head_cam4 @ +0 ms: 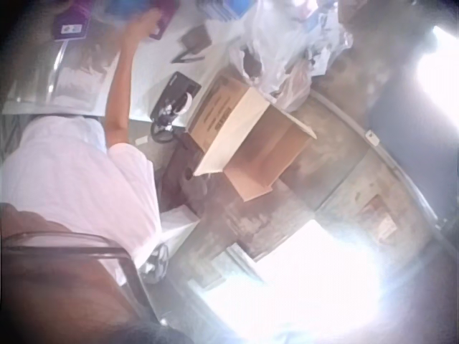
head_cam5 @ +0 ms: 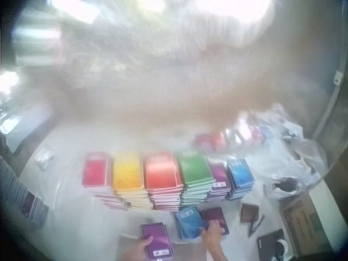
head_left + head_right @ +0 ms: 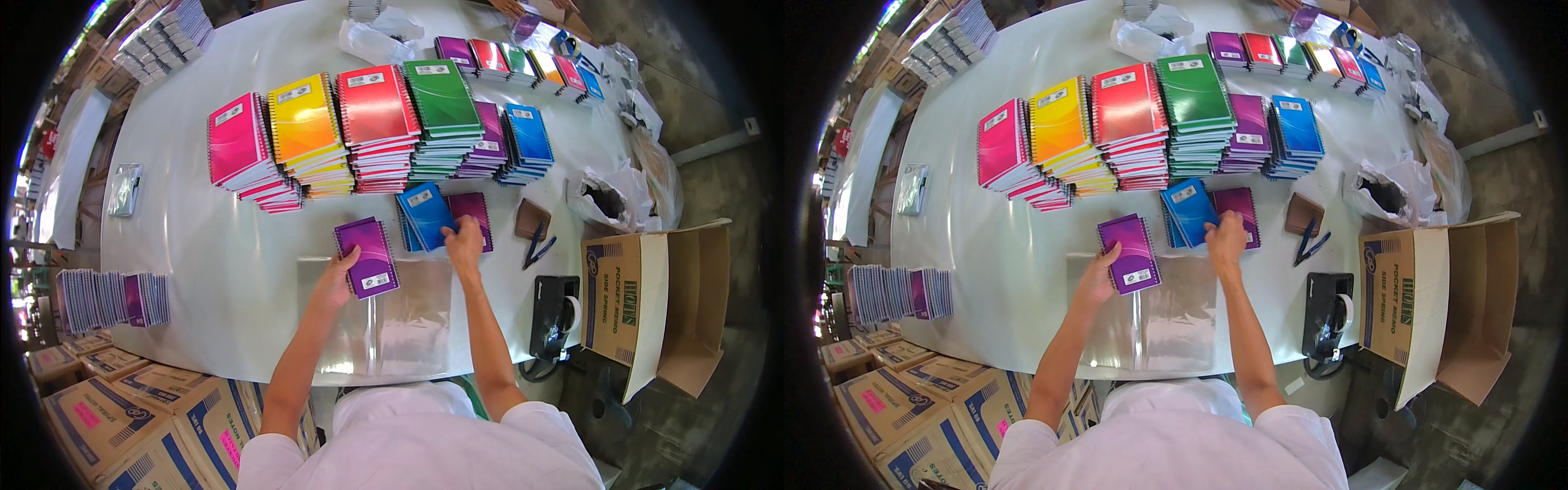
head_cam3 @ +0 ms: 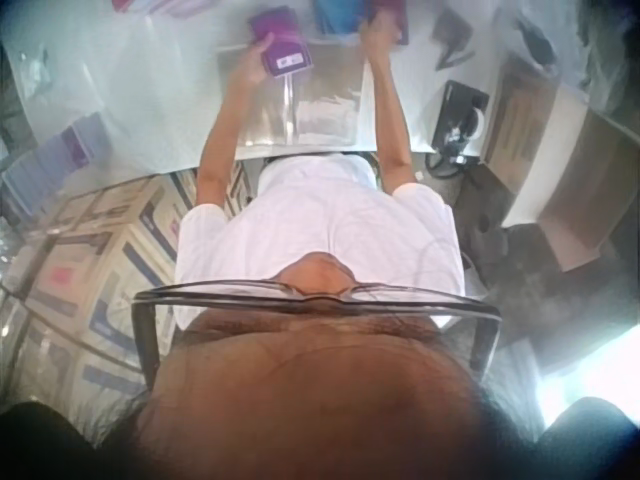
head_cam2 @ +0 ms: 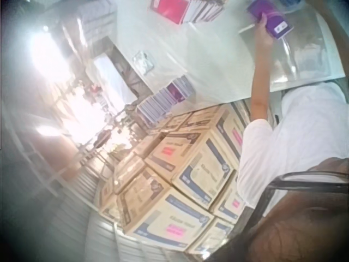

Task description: The person gathers colorful notebooks from stacks on a table, arranges them into groups, and places each group into a clear plastic sleeve. The person then seals each plastic sleeve with adhesive tape.

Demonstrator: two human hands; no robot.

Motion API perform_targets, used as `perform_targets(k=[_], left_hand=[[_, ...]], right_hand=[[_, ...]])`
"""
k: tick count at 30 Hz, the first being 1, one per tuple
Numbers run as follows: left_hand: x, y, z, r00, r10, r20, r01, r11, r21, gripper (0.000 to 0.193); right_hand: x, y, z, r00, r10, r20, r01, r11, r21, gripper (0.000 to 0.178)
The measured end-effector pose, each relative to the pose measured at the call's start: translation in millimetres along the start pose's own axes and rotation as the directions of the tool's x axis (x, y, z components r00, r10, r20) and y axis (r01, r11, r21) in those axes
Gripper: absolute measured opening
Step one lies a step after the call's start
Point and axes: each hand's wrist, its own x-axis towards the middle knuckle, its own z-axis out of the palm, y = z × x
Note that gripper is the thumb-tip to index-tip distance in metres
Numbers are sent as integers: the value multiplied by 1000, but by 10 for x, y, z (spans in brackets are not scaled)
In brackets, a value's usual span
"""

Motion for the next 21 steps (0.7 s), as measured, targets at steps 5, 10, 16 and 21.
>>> perform_targets(k=[5, 10, 16, 21], left_hand=[[1, -49, 83, 980, 4, 197, 20, 993, -120, 61], [-54, -30, 422, 989, 45, 144, -46, 999, 0, 67], [-18, 266, 710, 980, 22, 199, -40, 995, 87, 74], [-131, 469, 883, 977, -7, 213, 5, 1000, 10, 82]], right_hand=[[-399, -304, -354, 880, 207, 427, -461, 583, 669, 23], [-500, -851, -545, 971, -237, 27, 220, 933, 285, 32], [1150, -1373, -1121, 920, -320, -227, 261, 931, -256, 44], [1386, -1434, -1315, 940, -244, -240, 239, 970, -51, 28]])
